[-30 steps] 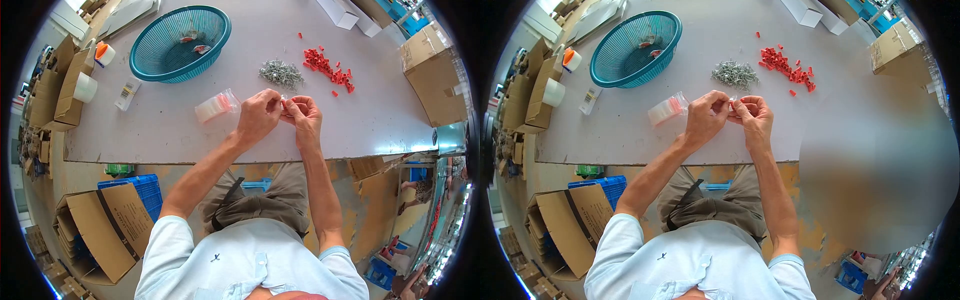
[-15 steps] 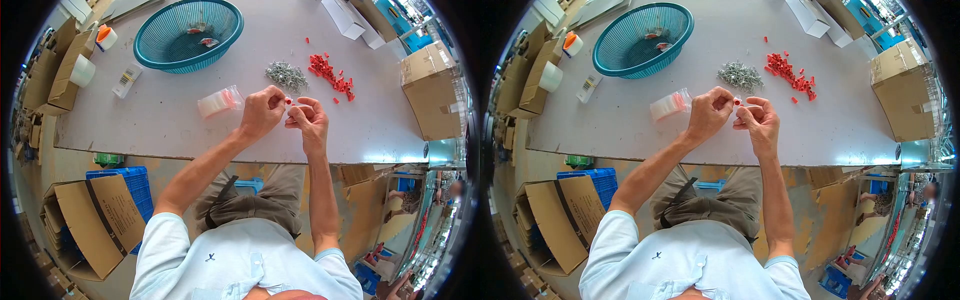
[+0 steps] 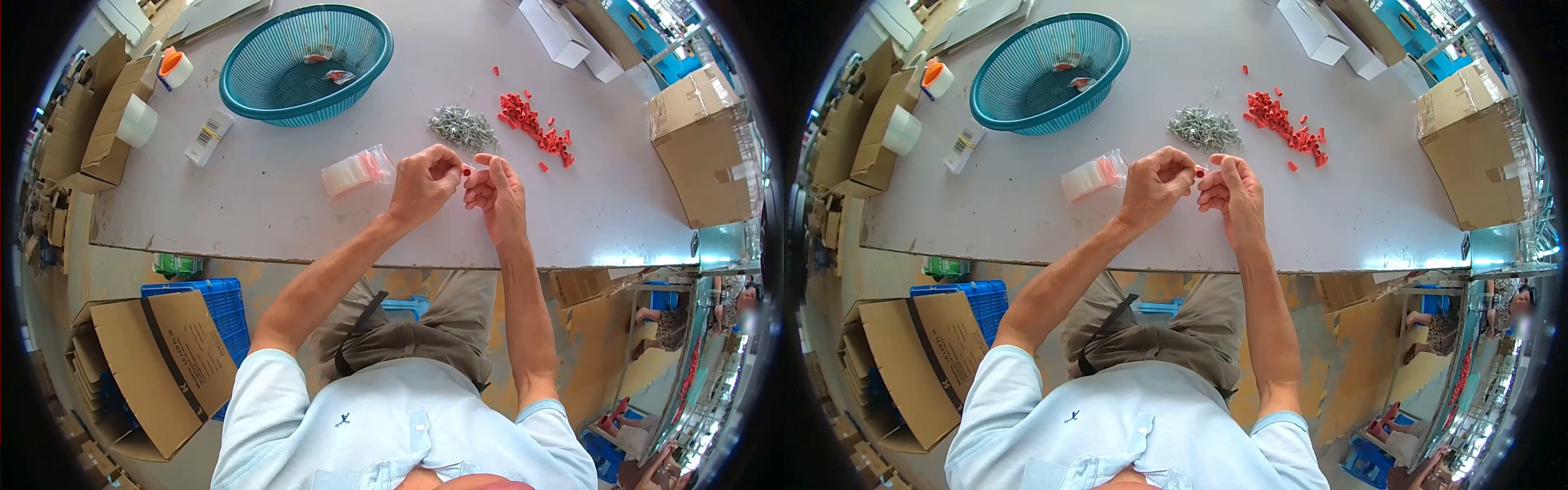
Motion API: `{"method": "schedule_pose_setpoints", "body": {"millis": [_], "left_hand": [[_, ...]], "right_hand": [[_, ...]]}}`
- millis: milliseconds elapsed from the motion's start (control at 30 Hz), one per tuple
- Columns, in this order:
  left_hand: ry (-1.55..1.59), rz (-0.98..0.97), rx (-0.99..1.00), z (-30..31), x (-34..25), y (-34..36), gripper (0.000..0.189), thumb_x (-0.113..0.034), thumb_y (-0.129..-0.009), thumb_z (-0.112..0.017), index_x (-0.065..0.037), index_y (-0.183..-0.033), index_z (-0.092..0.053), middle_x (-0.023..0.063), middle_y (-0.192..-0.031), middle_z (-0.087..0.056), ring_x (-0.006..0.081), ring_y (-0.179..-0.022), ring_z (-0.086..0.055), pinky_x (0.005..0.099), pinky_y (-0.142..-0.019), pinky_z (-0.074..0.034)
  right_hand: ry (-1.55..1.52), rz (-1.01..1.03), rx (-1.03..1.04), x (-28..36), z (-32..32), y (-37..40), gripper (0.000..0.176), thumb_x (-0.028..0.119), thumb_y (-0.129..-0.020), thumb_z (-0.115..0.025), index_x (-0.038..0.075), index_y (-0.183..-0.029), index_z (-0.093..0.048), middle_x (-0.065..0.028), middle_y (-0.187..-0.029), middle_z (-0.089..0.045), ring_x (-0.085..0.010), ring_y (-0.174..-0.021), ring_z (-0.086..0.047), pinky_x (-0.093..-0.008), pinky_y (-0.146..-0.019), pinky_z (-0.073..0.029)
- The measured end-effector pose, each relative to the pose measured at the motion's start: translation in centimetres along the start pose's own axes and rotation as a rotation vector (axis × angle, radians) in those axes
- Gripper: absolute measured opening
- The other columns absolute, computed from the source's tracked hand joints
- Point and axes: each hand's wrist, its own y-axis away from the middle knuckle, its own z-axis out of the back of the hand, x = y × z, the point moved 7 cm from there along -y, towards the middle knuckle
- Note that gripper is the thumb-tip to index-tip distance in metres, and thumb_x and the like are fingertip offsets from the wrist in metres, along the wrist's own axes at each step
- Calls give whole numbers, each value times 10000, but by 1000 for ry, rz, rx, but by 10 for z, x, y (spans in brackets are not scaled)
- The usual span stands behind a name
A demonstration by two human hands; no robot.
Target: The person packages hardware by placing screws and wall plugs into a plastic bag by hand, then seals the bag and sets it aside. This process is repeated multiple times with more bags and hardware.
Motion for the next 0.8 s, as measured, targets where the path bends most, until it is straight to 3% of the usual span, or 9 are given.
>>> {"method": "schedule_pose_setpoints", "body": {"millis": [133,233,300,333,367,433,467,600,800], "left_hand": [[-21,-18,-1,-1,-1,2,70,7,-928,-680,23,-996,-683,82,-859,-746,92,-749,-707,259,-641,-578],[-146,-200,17,-6,-14,9,107,10,-907,-696,12,-1013,-679,92,-882,-749,110,-768,-722,274,-642,-578],[-475,-609,-21,-13,-39,21,123,17,-888,-701,4,-1009,-685,96,-858,-746,128,-765,-729,290,-649,-579],[-488,-614,-27,-13,-40,20,123,17,-888,-701,4,-1009,-685,96,-858,-746,128,-765,-729,290,-649,-579],[-454,-574,-36,-11,-39,19,119,14,-886,-701,1,-1003,-690,93,-836,-742,129,-747,-723,293,-644,-576],[-416,-538,-39,-8,-40,16,116,11,-883,-701,-2,-998,-694,91,-814,-738,129,-730,-717,296,-640,-572],[-307,-378,-65,-2,-31,10,94,5,-894,-691,4,-987,-696,81,-796,-731,121,-712,-704,285,-630,-565],[-27,20,-40,8,-4,-1,76,-43,-894,-691,24,-926,-708,67,-741,-710,90,-661,-660,269,-608,-534],[30,133,46,4,-1,0,147,-94,-924,-670,49,-926,-705,53,-740,-701,72,-655,-632,259,-579,-505]], "right_hand": [[209,78,17,3,-1,1,280,158,-965,-730,-9,-1152,-604,-72,-801,-697,-126,-641,-668,-262,-562,-570],[478,248,-48,-1,4,3,175,122,-954,-727,-2,-1053,-653,-64,-802,-699,-125,-660,-674,-269,-578,-563],[627,387,-99,4,4,6,126,107,-949,-726,4,-999,-673,-62,-804,-702,-122,-670,-676,-272,-585,-556],[821,562,-161,13,-1,14,101,98,-951,-719,7,-968,-678,-60,-797,-698,-117,-670,-673,-276,-583,-547],[1010,735,-226,19,-10,21,85,89,-952,-713,10,-937,-684,-59,-789,-694,-112,-670,-671,-279,-582,-538],[971,755,-173,22,-19,21,84,95,-954,-714,17,-940,-689,-54,-772,-683,-109,-656,-657,-278,-582,-531],[945,769,-131,25,-19,23,82,101,-955,-716,23,-944,-693,-50,-755,-672,-105,-642,-643,-277,-582,-525],[829,588,-150,18,10,17,100,119,-942,-738,27,-969,-711,-44,-806,-678,-112,-665,-630,-265,-597,-514],[751,729,-89,36,-11,23,159,172,-932,-773,44,-1018,-736,-32,-950,-689,-100,-760,-631,-232,-608,-477]]}}
